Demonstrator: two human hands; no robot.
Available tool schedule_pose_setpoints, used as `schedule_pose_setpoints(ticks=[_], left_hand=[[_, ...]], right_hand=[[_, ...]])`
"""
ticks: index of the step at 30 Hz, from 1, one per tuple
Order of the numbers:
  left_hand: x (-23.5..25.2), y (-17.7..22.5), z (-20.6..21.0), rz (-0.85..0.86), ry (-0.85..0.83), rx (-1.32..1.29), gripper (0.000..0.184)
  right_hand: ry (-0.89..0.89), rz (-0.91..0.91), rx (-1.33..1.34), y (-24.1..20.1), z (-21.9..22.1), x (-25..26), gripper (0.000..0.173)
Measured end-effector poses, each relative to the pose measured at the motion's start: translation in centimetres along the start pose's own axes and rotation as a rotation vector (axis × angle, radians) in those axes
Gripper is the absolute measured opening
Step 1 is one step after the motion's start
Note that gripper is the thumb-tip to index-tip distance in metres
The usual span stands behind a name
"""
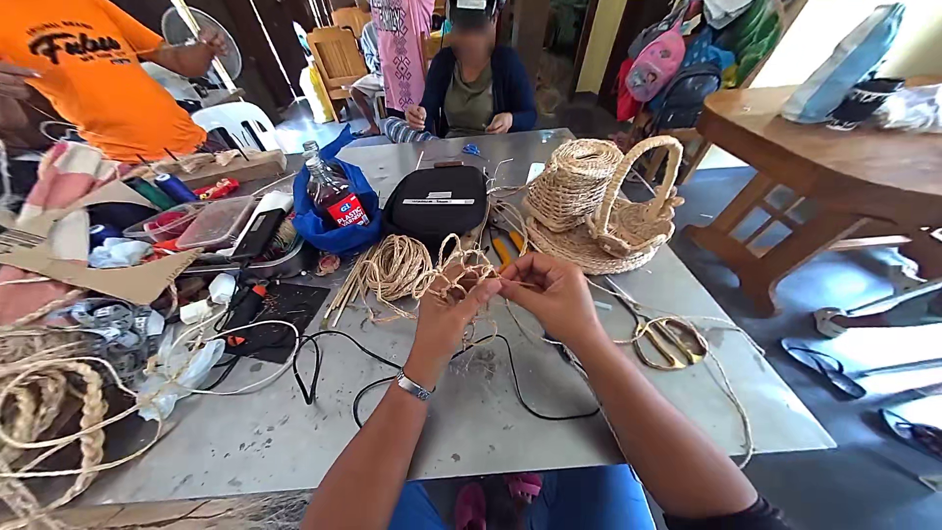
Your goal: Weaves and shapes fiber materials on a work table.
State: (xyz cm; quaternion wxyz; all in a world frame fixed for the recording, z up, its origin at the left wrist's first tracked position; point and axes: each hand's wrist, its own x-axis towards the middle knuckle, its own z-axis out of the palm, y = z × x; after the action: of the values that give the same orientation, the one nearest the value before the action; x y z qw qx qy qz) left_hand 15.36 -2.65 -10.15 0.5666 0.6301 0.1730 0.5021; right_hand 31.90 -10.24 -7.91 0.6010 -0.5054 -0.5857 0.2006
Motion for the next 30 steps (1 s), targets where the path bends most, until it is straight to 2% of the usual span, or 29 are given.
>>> schedule_pose_setpoints(ticks=[2,6,10,13,18,22,27,30], left_hand=[[0.1,-0.1,-0.2,-0.011,0.015,-0.037,0.015],[0.2,0.4,-0.9,-0.051,-0.095,-0.158,0.023],[0.2,0.5,-0.7,-0.067,-0.05,-0.188,0.023],[0.2,0.4,-0.8,-0.062,-0.063,-0.188,0.026],[0.2,0.3,-0.6,-0.06,-0.053,-0.18,0.021],[0.3,0.5,-0.5,-0.056,-0.034,-0.192,0.022],[0.2,0.5,-0.4,-0.059,-0.034,-0.219,0.022],[0.2,0.2,-0.4,-0.057,-0.067,-0.207,0.024]], right_hand=[[-0.008,-0.019,0.011,0.0,0.3,-0.1,0.016],[-0.007,-0.021,0.001,-0.2,0.1,-0.1,0.019],[-0.004,-0.185,-0.071,0.6,0.1,0.1,0.033],[0.019,-0.325,-0.16,0.6,0.3,0.2,0.029],[0.053,-0.355,-0.18,0.7,0.4,0.2,0.022],[0.029,-0.339,-0.132,0.8,0.4,0.2,0.018],[-0.029,-0.123,-0.044,0.6,-0.2,0.2,0.018],[-0.03,-0.107,-0.054,0.6,-0.1,0.2,0.019]])
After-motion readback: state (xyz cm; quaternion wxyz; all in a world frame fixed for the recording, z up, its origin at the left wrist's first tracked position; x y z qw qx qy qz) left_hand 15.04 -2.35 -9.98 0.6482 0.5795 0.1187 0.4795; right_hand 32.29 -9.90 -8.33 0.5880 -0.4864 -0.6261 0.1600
